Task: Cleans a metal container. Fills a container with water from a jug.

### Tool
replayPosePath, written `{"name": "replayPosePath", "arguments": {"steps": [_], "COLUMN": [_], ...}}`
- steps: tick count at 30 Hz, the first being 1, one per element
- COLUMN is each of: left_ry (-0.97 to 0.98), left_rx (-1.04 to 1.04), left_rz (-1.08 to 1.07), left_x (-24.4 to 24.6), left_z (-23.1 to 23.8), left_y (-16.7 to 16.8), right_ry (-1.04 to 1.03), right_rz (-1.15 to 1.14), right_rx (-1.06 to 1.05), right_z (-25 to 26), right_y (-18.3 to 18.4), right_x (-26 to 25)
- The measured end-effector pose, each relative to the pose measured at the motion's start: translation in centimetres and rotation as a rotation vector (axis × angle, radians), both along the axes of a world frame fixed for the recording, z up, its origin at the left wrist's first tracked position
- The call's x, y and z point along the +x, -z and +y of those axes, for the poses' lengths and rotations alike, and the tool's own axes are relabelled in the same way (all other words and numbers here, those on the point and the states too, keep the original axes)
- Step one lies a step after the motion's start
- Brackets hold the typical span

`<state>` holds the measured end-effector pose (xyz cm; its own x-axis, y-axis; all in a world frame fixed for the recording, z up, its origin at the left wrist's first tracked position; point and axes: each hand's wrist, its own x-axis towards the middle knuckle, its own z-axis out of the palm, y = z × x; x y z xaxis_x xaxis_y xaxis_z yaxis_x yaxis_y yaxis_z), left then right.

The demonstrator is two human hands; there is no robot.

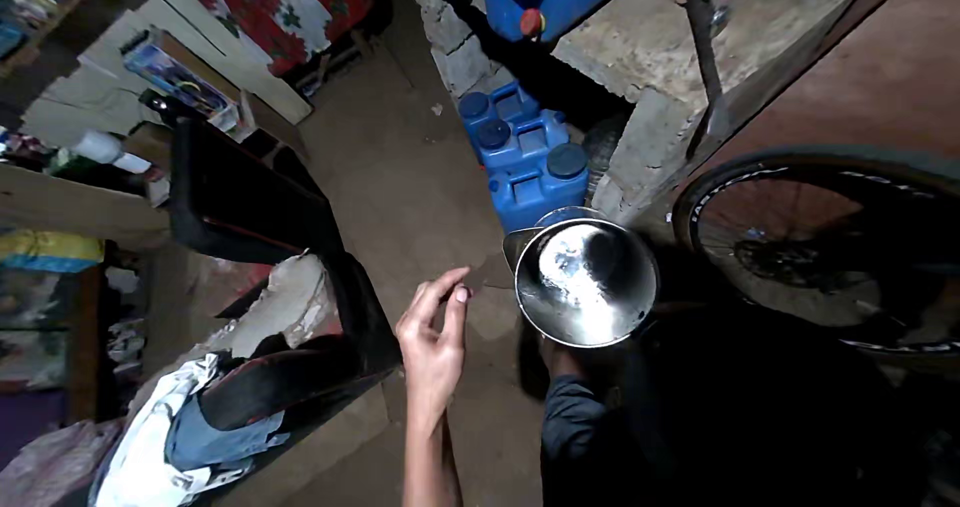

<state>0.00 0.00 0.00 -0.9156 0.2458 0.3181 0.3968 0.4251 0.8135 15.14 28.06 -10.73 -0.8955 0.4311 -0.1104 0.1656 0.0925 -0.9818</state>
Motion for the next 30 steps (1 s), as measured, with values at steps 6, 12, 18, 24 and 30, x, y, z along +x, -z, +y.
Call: {"name": "replayPosePath", "arguments": {"steps": [6, 12, 18, 24, 30], "left_ry": [0.487, 0.711, 0.696, 0.624, 0.648], "left_rx": [-0.772, -1.476, -1.519, -1.409, -1.376], "left_rz": [-0.108, -0.566, -0.682, -0.808, -0.932], "left_x": [1.1, -1.8, -0.9, 2.1, 6.4], "left_z": [6.9, 13.2, 12.2, 10.4, 9.0], "left_y": [-3.0, 1.5, 6.2, 9.1, 13.4], "right_ry": [-0.200, -0.305, -0.214, -0.168, -0.343], "right_rz": [-0.003, -0.278, 0.113, 0.394, 0.225], "right_rx": [0.384, 0.386, 0.354, 0.560, 0.543], "right_z": [-3.2, -4.0, -5.8, -6.5, -6.6], "right_y": [-9.1, -7.5, -4.5, 1.5, 3.2], "right_x": [-2.9, -1.8, 1.3, 2.8, 5.6]}}
